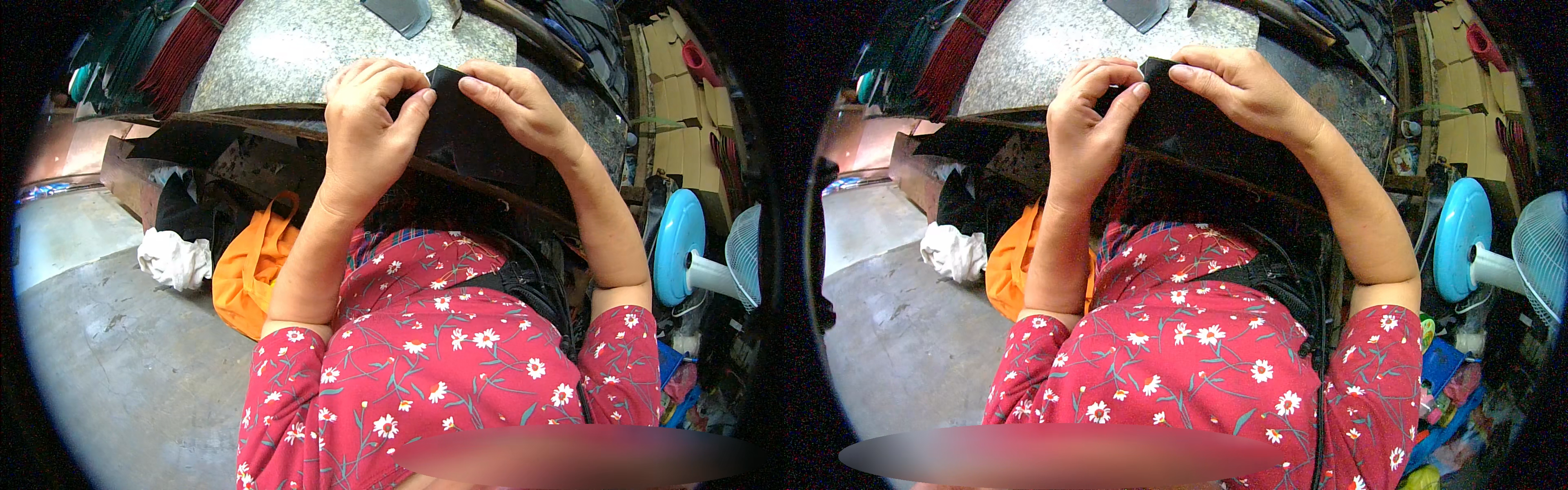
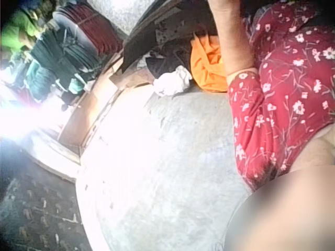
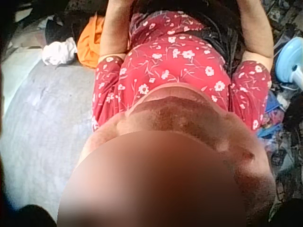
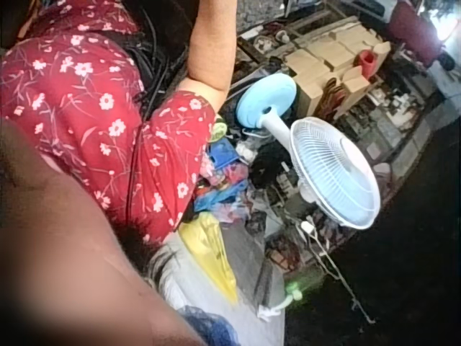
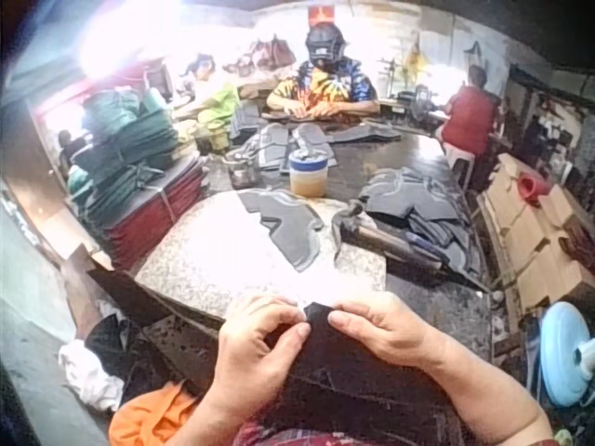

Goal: The person repeatedly cuts dark leather pieces using blue-handled scissors, then uses a hammer to tap the edges of each piece. The person handles multiple leather pieces one at a time, cutting and hammering them in sequence.

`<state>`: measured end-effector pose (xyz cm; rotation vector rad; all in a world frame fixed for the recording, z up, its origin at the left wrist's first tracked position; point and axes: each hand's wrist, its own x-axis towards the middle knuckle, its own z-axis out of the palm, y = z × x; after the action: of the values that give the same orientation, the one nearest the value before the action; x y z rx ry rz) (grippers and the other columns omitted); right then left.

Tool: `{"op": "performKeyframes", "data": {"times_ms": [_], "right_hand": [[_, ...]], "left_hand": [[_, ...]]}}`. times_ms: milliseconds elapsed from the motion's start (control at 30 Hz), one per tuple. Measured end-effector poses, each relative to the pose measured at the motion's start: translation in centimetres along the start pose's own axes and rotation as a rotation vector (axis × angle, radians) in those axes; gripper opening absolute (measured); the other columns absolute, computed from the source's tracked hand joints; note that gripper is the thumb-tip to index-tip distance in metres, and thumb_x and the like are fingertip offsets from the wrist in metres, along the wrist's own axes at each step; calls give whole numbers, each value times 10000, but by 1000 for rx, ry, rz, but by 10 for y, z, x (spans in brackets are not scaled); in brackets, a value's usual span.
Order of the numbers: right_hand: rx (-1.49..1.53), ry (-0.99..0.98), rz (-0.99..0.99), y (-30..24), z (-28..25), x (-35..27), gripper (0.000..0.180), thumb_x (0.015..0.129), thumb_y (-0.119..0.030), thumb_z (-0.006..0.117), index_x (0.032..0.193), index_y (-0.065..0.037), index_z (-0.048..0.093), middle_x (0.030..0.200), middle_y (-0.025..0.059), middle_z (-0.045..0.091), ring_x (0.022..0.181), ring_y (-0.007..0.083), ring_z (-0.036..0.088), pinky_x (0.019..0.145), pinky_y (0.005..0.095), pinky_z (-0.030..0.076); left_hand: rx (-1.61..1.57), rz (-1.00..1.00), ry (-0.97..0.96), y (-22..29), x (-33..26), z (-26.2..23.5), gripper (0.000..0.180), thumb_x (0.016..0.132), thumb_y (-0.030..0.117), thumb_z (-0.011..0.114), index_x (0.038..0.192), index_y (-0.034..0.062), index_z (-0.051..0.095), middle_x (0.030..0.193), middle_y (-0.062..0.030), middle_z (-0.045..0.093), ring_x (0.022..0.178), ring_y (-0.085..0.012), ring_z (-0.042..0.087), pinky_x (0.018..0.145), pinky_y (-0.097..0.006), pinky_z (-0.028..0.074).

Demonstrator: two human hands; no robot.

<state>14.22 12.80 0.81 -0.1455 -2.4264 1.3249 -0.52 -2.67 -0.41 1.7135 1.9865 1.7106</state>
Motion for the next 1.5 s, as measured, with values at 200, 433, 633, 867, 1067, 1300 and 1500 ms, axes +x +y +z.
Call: {"op": "performKeyframes", "data": {"times_ms": [200,433,633,867,1067,1300,1500], "right_hand": [[-145,30,-23,3,1,1,246,998,-247,568,1066,-24,647,838,161,641,773,244,640,719,340,496],[-154,31,-12,6,4,1,230,987,-245,583,974,-20,627,753,166,581,687,262,595,651,361,468],[-166,24,-57,6,8,3,233,983,-248,590,969,-17,625,744,173,576,671,271,583,643,367,467],[-134,25,-26,3,6,2,238,985,-246,592,978,-12,634,759,181,590,684,270,599,656,365,477],[-127,7,-58,6,8,2,251,987,-259,587,972,-13,631,755,182,585,677,270,591,653,368,475],[-114,10,-91,7,9,2,243,984,-260,588,962,-22,631,739,187,575,658,273,580,632,374,466],[-165,-130,-25,1,3,2,268,973,-280,618,990,-15,658,766,123,630,684,198,586,665,336,474]], "left_hand": [[225,69,75,1,1,2,76,812,156,737,816,89,701,882,-56,707,960,-255,643,977,-449,378],[226,64,18,4,3,0,85,810,92,739,845,20,709,922,-107,713,906,-259,660,882,-360,455],[-88,-119,-16,-4,6,5,65,787,80,699,800,18,684,815,-95,680,796,-282,636,769,-370,471],[-141,-181,-32,-3,5,2,112,821,99,707,842,-9,690,794,-121,665,748,-255,646,685,-339,486],[-175,-255,-49,-2,7,2,127,821,118,707,847,-5,702,767,-105,662,738,-212,642,689,-319,485],[-197,-280,-205,-3,16,-8,175,859,164,695,850,-11,711,733,-102,677,671,-139,616,634,-295,483],[-255,-387,-349,-1,19,-18,202,892,166,672,847,-28,703,671,-11,626,641,-74,551,598,-255,448]]}}
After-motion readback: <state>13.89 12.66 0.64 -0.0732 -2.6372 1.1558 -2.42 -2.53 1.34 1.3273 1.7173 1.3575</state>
